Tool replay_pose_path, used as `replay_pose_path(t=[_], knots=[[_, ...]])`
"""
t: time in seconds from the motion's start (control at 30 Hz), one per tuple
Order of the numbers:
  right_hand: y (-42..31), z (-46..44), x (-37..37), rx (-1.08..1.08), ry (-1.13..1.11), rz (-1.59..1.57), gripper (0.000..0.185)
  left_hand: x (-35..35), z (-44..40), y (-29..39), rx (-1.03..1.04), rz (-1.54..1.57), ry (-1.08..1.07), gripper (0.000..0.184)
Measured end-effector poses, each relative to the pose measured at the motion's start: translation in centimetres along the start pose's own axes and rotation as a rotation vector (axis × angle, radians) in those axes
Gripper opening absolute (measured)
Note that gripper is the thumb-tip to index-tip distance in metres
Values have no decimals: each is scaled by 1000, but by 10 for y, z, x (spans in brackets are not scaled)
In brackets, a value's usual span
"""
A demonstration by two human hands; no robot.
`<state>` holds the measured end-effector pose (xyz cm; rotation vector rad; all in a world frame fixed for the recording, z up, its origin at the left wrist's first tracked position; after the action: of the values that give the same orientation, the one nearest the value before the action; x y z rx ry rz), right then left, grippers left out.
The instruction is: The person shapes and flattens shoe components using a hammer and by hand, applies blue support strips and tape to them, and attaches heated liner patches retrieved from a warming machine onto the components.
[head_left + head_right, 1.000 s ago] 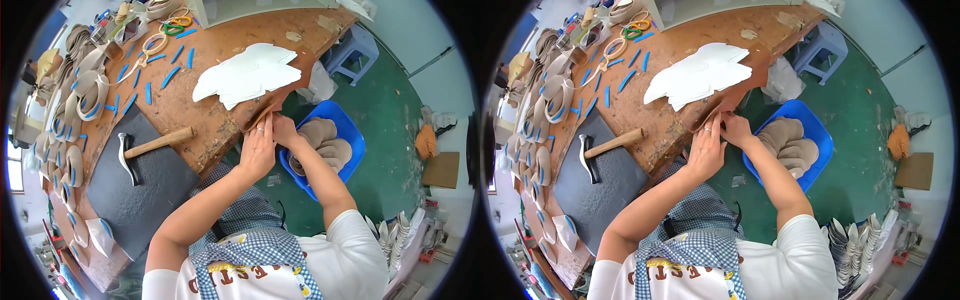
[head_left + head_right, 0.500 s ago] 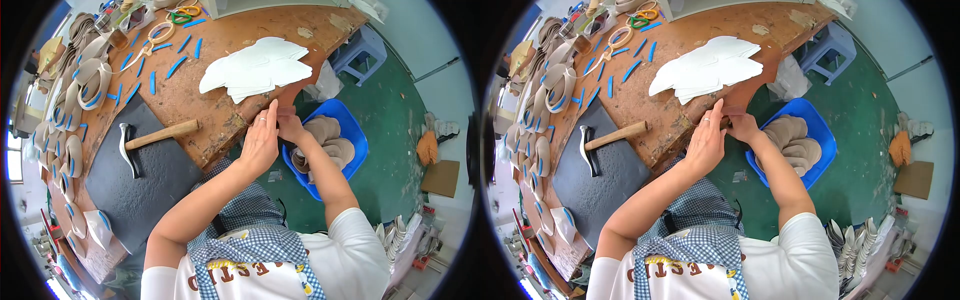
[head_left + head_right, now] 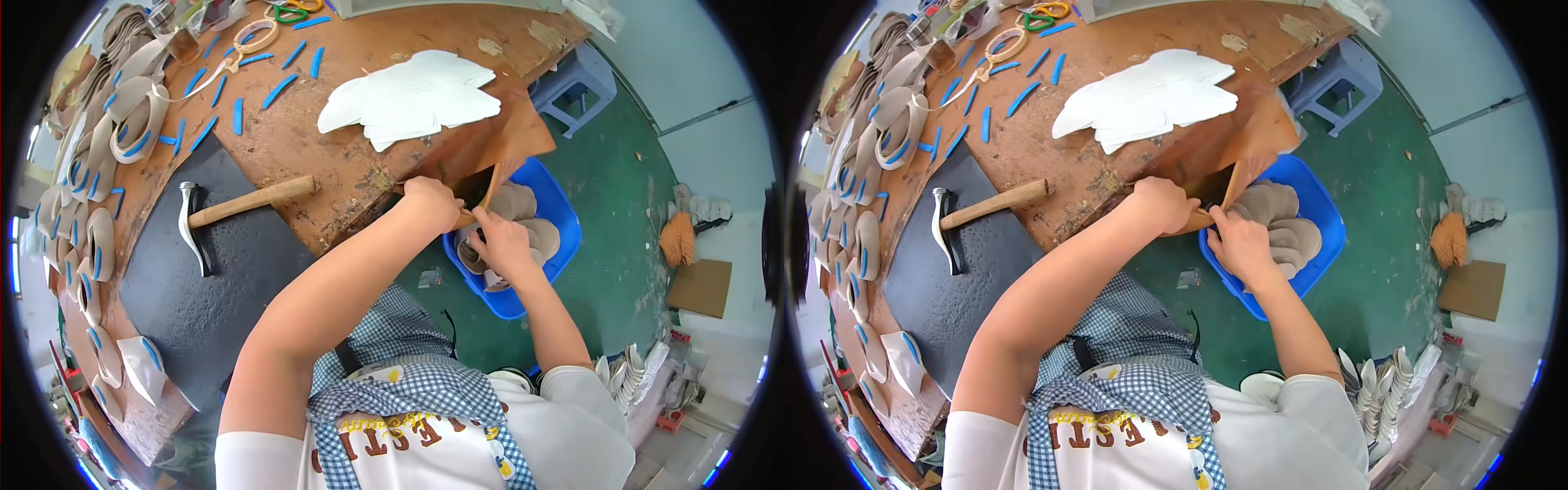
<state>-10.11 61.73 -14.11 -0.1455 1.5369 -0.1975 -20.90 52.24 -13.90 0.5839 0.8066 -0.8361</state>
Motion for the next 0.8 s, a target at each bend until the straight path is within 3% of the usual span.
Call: replay_pose_path(t=[0.1,0.2,0.3,0.5,0.6,0.63,0.73,0.8], knots=[[4,-4,15,17,-96,17,42,23,2,-2,70,-106,57,48],[0,-11,27,-14,-56,9,50,29,25,0,-24,-140,57,47],[-2,-21,31,-18,-49,-19,52,46,49,-1,-16,-480,469,48],[0,-26,13,21,25,-179,53,44,89,8,-40,-402,538,57],[2,-24,-15,57,73,-496,53,57,108,5,12,4,534,65],[-2,-24,-28,64,77,-628,53,55,118,3,47,216,542,75],[-36,-25,-63,99,-70,-1332,51,36,150,-8,132,707,561,83],[-60,-34,-70,-77,-49,-1578,54,30,167,-19,150,1061,495,85]])
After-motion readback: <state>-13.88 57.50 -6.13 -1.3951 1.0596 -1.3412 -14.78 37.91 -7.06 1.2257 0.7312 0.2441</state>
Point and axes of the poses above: each hand's wrist, its own z-axis away from the middle knuckle, its own x-axis out of the palm, y = z × x, the point moved 5 cm from there along -z, towards the middle knuckle, and after that the axes turned 4 degrees about -y, right-handed, at the moved point
